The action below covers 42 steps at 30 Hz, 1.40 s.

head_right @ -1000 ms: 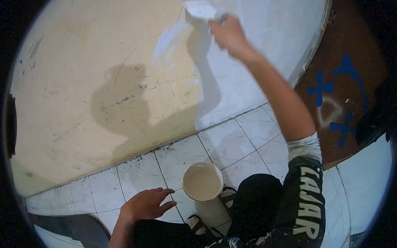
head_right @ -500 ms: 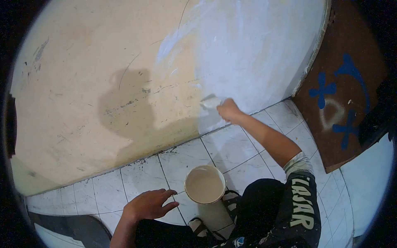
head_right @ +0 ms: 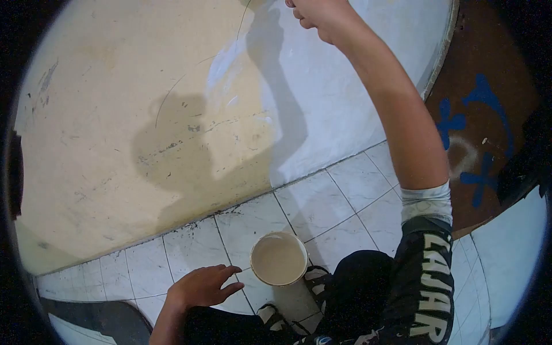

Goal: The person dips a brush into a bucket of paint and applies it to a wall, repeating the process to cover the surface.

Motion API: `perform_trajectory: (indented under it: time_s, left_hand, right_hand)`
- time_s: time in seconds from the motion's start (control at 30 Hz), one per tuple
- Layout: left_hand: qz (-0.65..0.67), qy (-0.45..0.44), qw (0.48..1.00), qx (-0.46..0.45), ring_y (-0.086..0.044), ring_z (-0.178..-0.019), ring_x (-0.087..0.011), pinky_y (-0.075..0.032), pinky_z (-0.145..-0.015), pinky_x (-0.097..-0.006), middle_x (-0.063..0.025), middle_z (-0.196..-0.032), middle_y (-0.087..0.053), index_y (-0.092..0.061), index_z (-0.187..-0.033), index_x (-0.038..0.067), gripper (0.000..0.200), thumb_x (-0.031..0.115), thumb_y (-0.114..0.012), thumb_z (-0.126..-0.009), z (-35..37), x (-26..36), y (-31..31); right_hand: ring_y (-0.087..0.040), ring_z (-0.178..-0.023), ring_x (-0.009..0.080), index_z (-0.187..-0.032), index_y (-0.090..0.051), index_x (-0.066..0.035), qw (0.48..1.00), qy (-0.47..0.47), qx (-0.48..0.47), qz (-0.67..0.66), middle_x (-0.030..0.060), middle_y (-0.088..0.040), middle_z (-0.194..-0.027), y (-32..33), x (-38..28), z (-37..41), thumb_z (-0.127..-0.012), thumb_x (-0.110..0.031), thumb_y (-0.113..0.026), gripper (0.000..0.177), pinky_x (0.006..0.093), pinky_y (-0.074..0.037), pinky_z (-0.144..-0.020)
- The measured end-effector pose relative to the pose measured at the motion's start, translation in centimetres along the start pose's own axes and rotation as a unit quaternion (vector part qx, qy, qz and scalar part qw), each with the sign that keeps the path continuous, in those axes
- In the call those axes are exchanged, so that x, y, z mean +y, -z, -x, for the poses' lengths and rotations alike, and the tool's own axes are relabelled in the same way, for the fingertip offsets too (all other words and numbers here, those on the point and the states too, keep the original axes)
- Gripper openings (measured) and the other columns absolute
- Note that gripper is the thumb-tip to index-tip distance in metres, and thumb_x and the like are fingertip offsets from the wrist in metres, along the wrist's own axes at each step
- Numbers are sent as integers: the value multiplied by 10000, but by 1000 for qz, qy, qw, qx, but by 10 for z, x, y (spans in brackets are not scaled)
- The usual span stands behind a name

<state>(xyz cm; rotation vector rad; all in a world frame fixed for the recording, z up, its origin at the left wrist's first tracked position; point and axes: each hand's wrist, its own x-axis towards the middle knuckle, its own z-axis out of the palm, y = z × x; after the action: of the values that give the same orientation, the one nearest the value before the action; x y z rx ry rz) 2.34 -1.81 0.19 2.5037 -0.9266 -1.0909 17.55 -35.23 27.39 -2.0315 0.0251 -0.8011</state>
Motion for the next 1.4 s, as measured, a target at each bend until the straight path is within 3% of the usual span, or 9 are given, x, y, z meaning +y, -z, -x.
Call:
perform_trajectory:
  time_s: [0.07,0.17,0.2,0.27,0.33,0.57,0.93,1.1,1.4]
  left_hand:
    - [3,24,1000,-17,-660,-1123,-386,-520,-980,-466,-222,-1217,-676,-536,-1422,57,577,504,-492,-1060,2,1,2]
    - [13,28,999,-12,-663,-1122,-383,-521,-983,-467,-220,-1223,-676,-533,-1426,56,587,512,-486,-1060,4,-5,1]
    - [15,31,999,-10,-663,-1122,-383,-521,-983,-467,-220,-1223,-676,-533,-1426,56,587,512,-486,-1060,4,-6,0]
    - [3,31,999,-13,-663,-1122,-383,-521,-984,-468,-219,-1219,-677,-531,-1428,56,588,513,-479,-1062,3,-8,-1]
    - [4,35,999,-15,-664,-1119,-384,-521,-983,-469,-219,-1217,-677,-533,-1426,57,584,511,-479,-1063,2,-9,0]
    - [-5,-5,1000,7,-679,-1052,-400,-530,-934,-477,-219,-1137,-696,-546,-1402,56,560,496,-469,-1064,-5,-6,-7]
    - [-7,-5,1000,0,-672,-1085,-389,-530,-955,-459,-220,-1183,-685,-547,-1415,64,588,525,-489,-1055,-4,2,0]
    - [-17,-22,1000,15,-679,-1071,-403,-530,-950,-478,-225,-1171,-692,-544,-1395,47,548,479,-473,-1066,-3,2,3]
    - [0,4,1000,0,-676,-1072,-396,-528,-951,-469,-222,-1154,-695,-543,-1406,43,577,502,-463,-1065,1,-11,-2]
  right_hand:
    - [-393,-451,81,-853,-591,-56,994,88,31,-62,30,-567,-670,-23,46,-14,-995,-288,-629,274,283,-257,-386]
    - [-448,-479,89,-958,-562,-37,988,116,98,-13,28,-577,-677,-74,135,13,-987,-248,-651,230,295,-337,-397]
    - [-656,-721,247,-963,-591,54,992,102,78,-20,201,-670,-846,-80,151,31,-954,-224,-635,281,403,-522,-695]
    - [-461,-485,101,-979,-569,-21,994,72,64,-60,39,-585,-690,-98,186,69,-992,-208,-639,200,308,-362,-430]
    - [-492,-512,109,-1005,-586,-6,994,84,57,-41,43,-586,-709,-109,228,97,-989,-182,-638,184,315,-384,-456]
    - [-539,-535,175,-923,-619,18,925,-347,-139,71,99,-603,-718,-109,313,174,-938,-192,-671,217,349,-381,-398]
    - [-416,-471,89,-807,-608,2,995,-64,-76,-25,25,-495,-608,-13,65,19,-954,-231,-650,279,286,-257,-395]
    - [-428,-532,102,-970,-571,45,1000,8,13,-17,39,-520,-680,-2,-12,19,-1030,-158,-557,212,288,-348,-438]
    - [-575,-584,141,-1029,-598,10,996,67,51,21,112,-641,-734,-95,199,73,-975,-218,-655,241,321,-442,-496]
